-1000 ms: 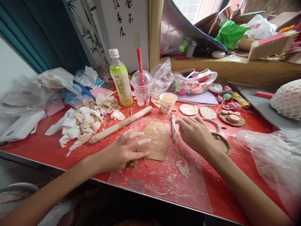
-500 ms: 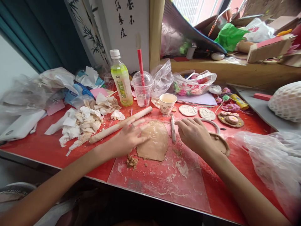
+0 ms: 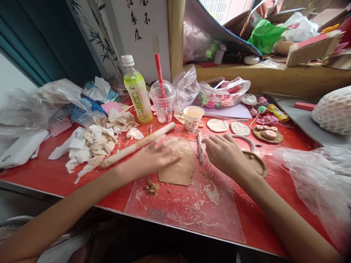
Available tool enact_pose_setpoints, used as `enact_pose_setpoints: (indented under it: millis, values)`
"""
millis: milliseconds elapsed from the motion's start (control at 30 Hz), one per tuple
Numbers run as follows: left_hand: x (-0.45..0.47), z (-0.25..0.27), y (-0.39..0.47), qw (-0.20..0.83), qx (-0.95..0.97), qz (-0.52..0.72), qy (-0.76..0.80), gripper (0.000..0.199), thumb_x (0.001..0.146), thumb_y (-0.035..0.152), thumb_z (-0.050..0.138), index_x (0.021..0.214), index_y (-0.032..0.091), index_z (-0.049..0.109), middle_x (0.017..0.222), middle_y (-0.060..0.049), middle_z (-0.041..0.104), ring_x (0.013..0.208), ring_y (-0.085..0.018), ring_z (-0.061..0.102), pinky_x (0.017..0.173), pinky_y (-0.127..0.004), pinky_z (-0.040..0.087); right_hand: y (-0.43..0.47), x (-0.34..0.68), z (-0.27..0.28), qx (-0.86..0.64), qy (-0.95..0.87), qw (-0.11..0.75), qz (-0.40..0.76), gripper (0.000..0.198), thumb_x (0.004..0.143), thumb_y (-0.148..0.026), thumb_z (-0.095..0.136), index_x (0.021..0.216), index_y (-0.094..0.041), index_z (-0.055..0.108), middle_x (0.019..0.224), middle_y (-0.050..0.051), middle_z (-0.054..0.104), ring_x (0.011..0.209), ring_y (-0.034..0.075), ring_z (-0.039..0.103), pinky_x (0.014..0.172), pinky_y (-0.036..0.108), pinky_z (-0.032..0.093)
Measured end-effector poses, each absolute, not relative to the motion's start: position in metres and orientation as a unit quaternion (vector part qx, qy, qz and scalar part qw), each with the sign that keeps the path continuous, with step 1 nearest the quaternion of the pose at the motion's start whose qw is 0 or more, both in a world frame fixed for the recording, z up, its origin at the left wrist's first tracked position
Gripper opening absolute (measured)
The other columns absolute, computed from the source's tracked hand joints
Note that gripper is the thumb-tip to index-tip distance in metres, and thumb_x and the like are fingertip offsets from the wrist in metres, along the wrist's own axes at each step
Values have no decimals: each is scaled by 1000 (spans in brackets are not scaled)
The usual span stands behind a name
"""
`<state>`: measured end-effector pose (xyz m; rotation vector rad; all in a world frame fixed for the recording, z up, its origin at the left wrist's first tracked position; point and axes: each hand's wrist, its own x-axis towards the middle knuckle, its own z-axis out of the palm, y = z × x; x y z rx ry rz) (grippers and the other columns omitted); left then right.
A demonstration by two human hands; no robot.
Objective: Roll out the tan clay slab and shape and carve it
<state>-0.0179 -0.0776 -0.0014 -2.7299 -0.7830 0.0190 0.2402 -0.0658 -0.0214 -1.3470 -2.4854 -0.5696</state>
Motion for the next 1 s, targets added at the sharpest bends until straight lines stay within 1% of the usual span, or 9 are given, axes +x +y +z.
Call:
enact_pose_setpoints:
  millis: [67,100,233,400,533,633,700,867,1000]
  values:
    - [-15,-1,-73,150,-936,-5,-319,43,88,10,45,128,25,45,144,-7,31,137,-26,20,109,-50,20,-65,241,-21,-466,-853,131,-194,20,84,-11,39,75,-16,57,72,4,60,66,17,50,68,30,26]
    - [-14,-1,-71,142,-940,-12,-311,43,88,10,45,128,27,45,144,-6,32,137,-26,20,109,-50,20,-65,241,-21,-467,-853,131,-193,21,84,-11,39,75,-16,57,73,4,60,67,17,50,68,30,26]
    - [-11,-8,-68,104,-975,-11,-194,46,91,14,39,132,35,39,144,4,33,137,-21,21,112,-40,21,-65,243,-20,-470,-852,125,-194,21,84,-10,38,75,-16,56,73,5,60,68,17,49,69,30,26]
    - [-11,-9,-64,121,-944,-5,-307,42,92,17,40,132,30,40,146,-4,27,136,-26,20,108,-48,23,-64,245,-19,-468,-850,142,-197,22,84,-11,38,79,-17,58,74,5,61,70,18,50,70,31,27]
    - [-6,-2,-65,109,-974,47,-194,46,94,16,32,137,34,30,148,4,22,139,-21,13,112,-42,18,-64,245,-20,-470,-847,143,-204,23,85,-11,38,81,-17,59,74,5,60,68,18,49,71,30,27]
    - [-1,-1,-59,126,-965,40,-228,46,93,18,39,134,36,33,147,3,26,138,-23,15,111,-45,19,-64,245,-20,-464,-851,143,-200,23,85,-11,38,86,-16,60,77,6,61,71,18,50,72,30,28]
    - [2,-3,-55,125,-956,6,-264,46,92,19,41,134,35,34,146,-1,29,137,-24,18,109,-48,21,-64,245,-21,-467,-850,143,-198,23,85,-12,38,85,-16,60,76,5,61,71,18,50,72,30,28]
    - [5,-7,-55,89,-976,-2,-196,47,92,18,40,136,33,31,146,1,28,138,-21,16,112,-41,19,-63,245,-20,-470,-851,128,-198,22,85,-11,37,78,-17,58,74,4,60,68,17,48,73,31,28]
    - [2,-1,-47,129,-963,-7,-238,37,91,21,44,127,28,46,146,-2,28,138,-26,10,110,-48,18,-65,244,-19,-467,-853,123,-195,22,85,-11,37,80,-16,58,75,5,60,70,17,49,74,31,28]
